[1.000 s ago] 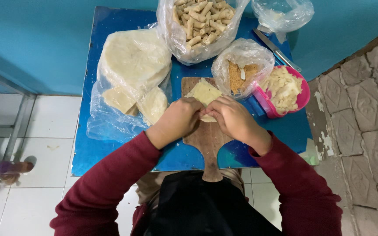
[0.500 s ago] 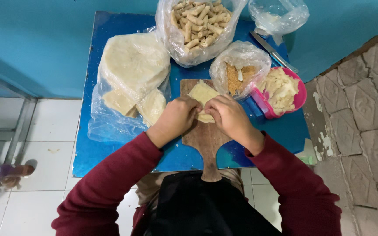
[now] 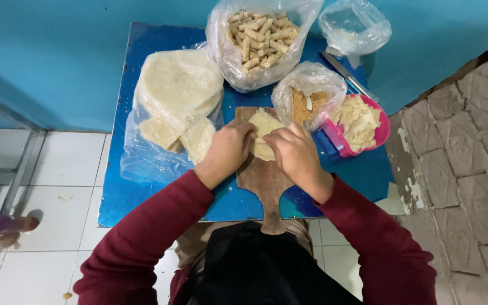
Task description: The person spreads brown filling onto small dough squares with a spoon, folds each square over the filling by hand, and stacks the folded pieces on a wooden board. They take new dough pieces from a bag and continue folding one piece at a time.
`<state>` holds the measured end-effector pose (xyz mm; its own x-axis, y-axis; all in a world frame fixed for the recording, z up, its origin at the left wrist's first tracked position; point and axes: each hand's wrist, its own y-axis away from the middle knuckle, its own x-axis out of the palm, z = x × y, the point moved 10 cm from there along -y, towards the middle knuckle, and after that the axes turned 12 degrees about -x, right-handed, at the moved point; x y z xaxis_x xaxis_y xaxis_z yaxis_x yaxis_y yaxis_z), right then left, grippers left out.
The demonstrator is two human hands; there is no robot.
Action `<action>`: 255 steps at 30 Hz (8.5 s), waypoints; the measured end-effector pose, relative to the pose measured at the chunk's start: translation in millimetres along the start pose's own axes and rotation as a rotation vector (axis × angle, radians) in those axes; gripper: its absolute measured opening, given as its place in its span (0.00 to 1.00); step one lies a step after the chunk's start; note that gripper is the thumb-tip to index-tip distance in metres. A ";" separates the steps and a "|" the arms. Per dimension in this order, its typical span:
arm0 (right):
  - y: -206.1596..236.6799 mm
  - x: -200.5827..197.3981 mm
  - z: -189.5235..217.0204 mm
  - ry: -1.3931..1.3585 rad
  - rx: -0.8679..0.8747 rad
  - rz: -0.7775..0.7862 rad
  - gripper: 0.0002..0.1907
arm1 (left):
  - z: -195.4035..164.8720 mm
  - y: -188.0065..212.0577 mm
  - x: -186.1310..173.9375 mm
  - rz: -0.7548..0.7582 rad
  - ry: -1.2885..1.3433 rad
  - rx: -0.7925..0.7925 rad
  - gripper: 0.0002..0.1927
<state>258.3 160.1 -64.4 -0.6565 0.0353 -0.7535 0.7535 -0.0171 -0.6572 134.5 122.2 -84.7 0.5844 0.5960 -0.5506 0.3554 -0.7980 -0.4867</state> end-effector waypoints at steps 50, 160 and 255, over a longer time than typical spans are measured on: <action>-210.2 -116.7 -22.5 0.084 0.048 0.195 0.17 | -97.1 -38.2 -189.9 0.247 -0.158 0.195 0.10; -304.6 -56.2 86.0 -0.641 0.587 -0.039 0.10 | -49.8 -102.9 -341.1 0.211 0.131 -0.154 0.12; -300.9 -60.4 64.6 -0.290 0.461 0.206 0.09 | -41.7 -111.5 -294.1 0.398 -0.030 -0.263 0.14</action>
<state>68.9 98.6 177.9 -0.5297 -0.2892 -0.7974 0.8161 -0.4299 -0.3862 -46.6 32.2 159.8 0.6927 0.2386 -0.6806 0.2829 -0.9579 -0.0479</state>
